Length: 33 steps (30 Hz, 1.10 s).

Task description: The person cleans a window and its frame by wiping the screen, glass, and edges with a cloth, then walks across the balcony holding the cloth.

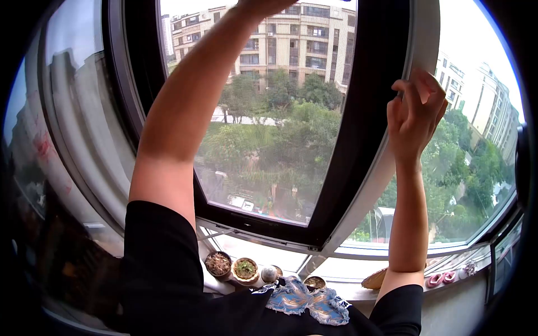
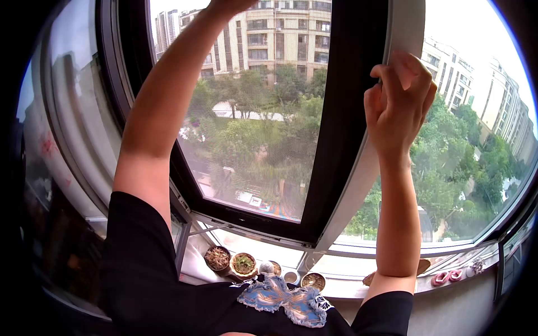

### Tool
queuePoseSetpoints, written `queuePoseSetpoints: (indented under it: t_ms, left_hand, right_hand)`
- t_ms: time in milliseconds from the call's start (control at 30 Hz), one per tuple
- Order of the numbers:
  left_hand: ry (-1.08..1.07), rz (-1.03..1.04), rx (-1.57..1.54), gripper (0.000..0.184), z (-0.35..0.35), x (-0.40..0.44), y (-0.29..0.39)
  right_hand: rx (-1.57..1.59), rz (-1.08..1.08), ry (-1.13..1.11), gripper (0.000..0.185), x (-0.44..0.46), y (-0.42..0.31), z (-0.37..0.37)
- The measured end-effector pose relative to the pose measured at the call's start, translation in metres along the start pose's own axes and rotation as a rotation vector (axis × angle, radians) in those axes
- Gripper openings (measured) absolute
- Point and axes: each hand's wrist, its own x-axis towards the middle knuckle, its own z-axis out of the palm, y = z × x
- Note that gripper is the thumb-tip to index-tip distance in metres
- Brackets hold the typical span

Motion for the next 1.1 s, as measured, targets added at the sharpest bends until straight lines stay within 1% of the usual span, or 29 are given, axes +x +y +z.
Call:
queuePoseSetpoints:
  t_ms: [33,67,100,133,167,200,267,300,333,367,400,467,500,533,600,667,700,733,800,833,867,933,967,1000,1067,1100]
  left_hand:
    - [-0.075,0.018,0.160,0.031,0.008,-0.017,0.006]
    - [-0.424,-0.337,-0.132,0.053,0.032,-0.049,0.022]
    - [-0.302,-0.189,-0.098,0.060,0.025,-0.067,0.044]
    - [-0.183,-0.047,-0.083,0.068,0.013,-0.086,0.080]
    - [-0.252,-0.025,-0.105,0.070,0.011,-0.101,0.108]
    - [-0.335,0.004,-0.087,0.073,-0.002,-0.112,0.116]
    - [-0.361,0.008,-0.104,0.058,-0.013,-0.119,0.128]
    - [-0.290,0.209,-0.006,0.046,-0.013,-0.133,0.128]
    - [-0.298,0.269,-0.041,0.040,-0.016,-0.127,0.118]
    - [-0.312,0.303,-0.044,0.043,-0.019,-0.125,0.112]
    - [-0.299,0.363,-0.028,0.045,-0.015,-0.112,0.093]
    - [-0.406,0.374,0.137,0.051,-0.011,-0.076,0.057]
    - [-0.364,0.368,0.126,0.056,-0.011,-0.074,0.058]
    - [-0.483,0.310,0.116,0.056,-0.015,-0.054,0.051]
    - [-0.340,0.289,0.063,0.060,0.007,-0.033,0.019]
    - [-0.276,0.182,0.142,0.066,0.018,0.001,-0.018]
    - [-0.304,0.171,0.131,0.066,0.015,0.001,-0.016]
    - [-0.279,0.108,0.154,0.056,0.026,0.008,-0.036]
    - [-0.112,0.055,0.058,0.053,0.038,0.023,-0.073]
    - [-0.041,0.154,0.183,0.031,0.030,0.036,-0.076]
    - [0.043,0.260,0.307,0.025,0.022,0.062,-0.077]
    - [-0.074,-0.704,-1.098,0.023,-0.013,0.079,-0.056]
    - [-0.054,-0.693,-1.135,0.020,-0.007,0.085,-0.056]
    - [-0.054,-0.693,-1.135,0.020,-0.005,0.088,-0.055]
    - [0.000,-0.369,-0.201,0.019,0.001,0.097,-0.054]
    - [-0.035,-0.330,-0.147,0.020,0.025,0.102,-0.058]
  right_hand:
    - [-0.001,0.003,-0.004,0.019,0.000,-0.001,0.000]
    - [-0.014,0.011,-0.025,0.019,-0.006,0.000,-0.005]
    - [-0.029,0.009,-0.023,0.020,-0.005,-0.002,-0.007]
    - [-0.012,0.004,-0.008,0.020,-0.004,-0.004,-0.010]
    - [-0.046,0.020,-0.042,0.021,-0.006,-0.001,-0.015]
    - [-0.045,0.030,-0.053,0.022,-0.003,-0.005,-0.010]
    - [-0.046,0.020,-0.055,0.021,-0.007,0.000,-0.015]
    - [-0.026,0.029,-0.040,0.021,-0.007,-0.003,-0.007]
    - [-0.031,0.038,-0.040,0.021,-0.004,-0.003,-0.008]
    - [-0.046,0.021,-0.049,0.020,-0.003,-0.004,-0.011]
    - [-0.062,0.012,-0.012,0.020,0.001,-0.004,-0.009]
    - [-0.023,0.078,-0.053,0.020,-0.004,-0.005,-0.009]
    - [0.000,0.097,-0.064,0.021,-0.002,-0.008,-0.011]
    - [-0.009,0.097,-0.050,0.021,-0.001,-0.009,-0.011]
    - [0.008,0.086,-0.050,0.023,-0.002,-0.007,-0.012]
    - [-0.019,0.075,-0.031,0.024,-0.003,-0.001,-0.012]
    - [0.016,0.074,-0.040,0.024,-0.004,-0.004,-0.011]
    - [0.041,0.075,-0.039,0.024,-0.004,-0.006,-0.010]
    - [0.032,0.073,-0.038,0.023,-0.007,-0.007,-0.011]
    - [0.056,0.082,-0.039,0.023,-0.007,-0.008,-0.010]
    - [0.071,0.091,-0.030,0.022,-0.005,-0.004,-0.008]
    - [0.067,0.108,-0.028,0.022,-0.003,-0.004,-0.010]
    - [0.074,0.110,-0.022,0.022,-0.003,-0.003,-0.010]
    - [0.091,0.108,-0.031,0.022,-0.004,-0.005,-0.010]
    - [0.079,0.093,-0.024,0.022,-0.003,-0.007,-0.006]
    - [0.072,0.096,-0.027,0.022,-0.003,-0.007,-0.009]
